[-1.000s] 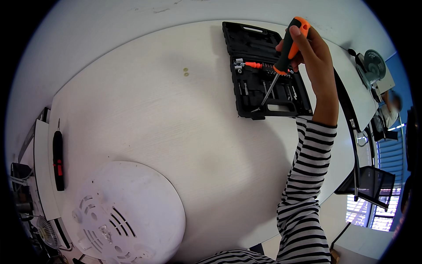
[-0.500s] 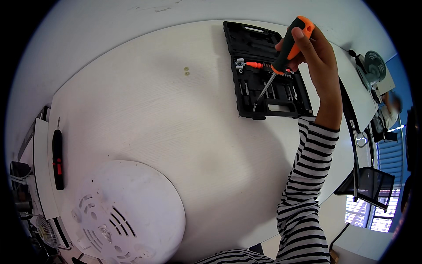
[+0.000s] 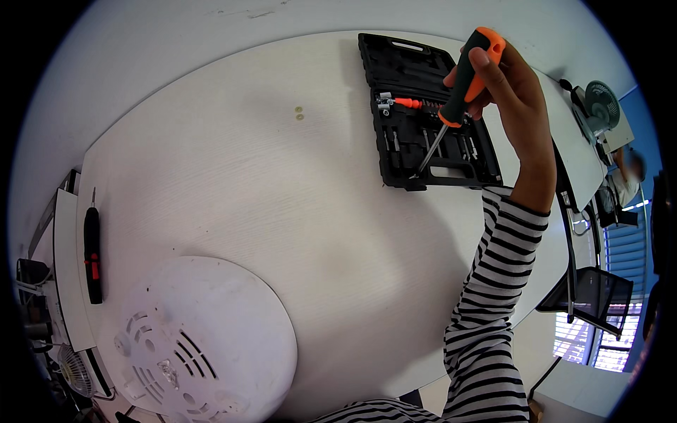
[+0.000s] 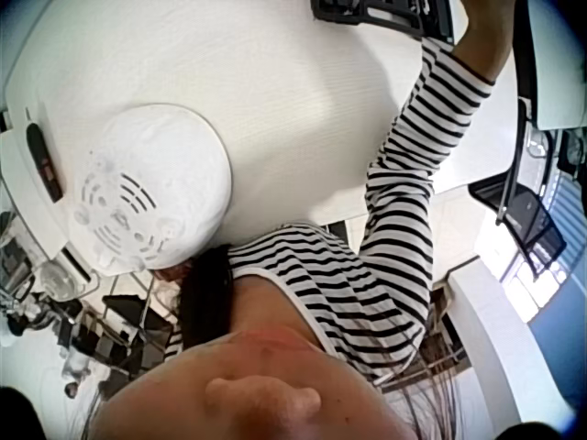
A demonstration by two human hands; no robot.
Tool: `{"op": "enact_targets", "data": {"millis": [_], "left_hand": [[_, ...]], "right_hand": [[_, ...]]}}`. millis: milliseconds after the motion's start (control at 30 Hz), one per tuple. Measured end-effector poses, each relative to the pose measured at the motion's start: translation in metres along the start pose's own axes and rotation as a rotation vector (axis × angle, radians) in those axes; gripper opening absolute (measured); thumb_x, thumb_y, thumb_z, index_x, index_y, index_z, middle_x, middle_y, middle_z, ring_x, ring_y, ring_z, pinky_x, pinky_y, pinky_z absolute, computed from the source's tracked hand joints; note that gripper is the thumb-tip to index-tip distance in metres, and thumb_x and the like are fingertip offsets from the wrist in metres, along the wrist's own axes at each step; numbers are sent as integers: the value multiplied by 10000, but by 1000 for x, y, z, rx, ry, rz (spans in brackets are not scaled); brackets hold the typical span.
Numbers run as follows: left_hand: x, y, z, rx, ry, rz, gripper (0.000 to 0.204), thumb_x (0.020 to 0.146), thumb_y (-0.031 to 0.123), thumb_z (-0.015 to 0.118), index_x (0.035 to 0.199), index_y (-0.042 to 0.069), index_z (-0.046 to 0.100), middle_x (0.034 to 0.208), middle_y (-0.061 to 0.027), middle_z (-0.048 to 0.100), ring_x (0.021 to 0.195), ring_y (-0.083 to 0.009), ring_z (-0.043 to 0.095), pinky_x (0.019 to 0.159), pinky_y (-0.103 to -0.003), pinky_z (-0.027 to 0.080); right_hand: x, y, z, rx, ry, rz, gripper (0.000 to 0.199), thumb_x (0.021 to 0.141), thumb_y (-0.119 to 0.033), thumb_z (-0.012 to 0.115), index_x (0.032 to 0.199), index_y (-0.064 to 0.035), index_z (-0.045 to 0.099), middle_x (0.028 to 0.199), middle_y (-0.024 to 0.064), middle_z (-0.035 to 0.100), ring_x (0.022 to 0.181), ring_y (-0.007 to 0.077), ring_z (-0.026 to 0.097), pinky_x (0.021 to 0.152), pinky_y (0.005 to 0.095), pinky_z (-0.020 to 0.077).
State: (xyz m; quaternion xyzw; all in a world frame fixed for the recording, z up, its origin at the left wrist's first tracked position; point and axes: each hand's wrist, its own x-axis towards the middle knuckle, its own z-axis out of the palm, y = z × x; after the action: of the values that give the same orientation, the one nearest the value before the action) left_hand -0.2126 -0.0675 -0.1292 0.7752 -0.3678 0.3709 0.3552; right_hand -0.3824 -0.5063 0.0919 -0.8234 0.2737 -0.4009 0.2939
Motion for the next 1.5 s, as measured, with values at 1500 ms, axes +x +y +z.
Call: {"op": "enact_targets", "data": {"millis": [1500], "left_hand": [[-2, 1, 1, 7, -15, 14, 552, 838, 371, 383, 1211, -35, 367, 1244, -278, 368, 1164, -384, 382, 948, -512, 354]], "right_hand": [[0, -1, -2, -103, -67, -72, 465, 886, -427, 506, 1111, -20, 519, 776, 105, 642, 649, 160, 645, 537, 231, 515]]}}
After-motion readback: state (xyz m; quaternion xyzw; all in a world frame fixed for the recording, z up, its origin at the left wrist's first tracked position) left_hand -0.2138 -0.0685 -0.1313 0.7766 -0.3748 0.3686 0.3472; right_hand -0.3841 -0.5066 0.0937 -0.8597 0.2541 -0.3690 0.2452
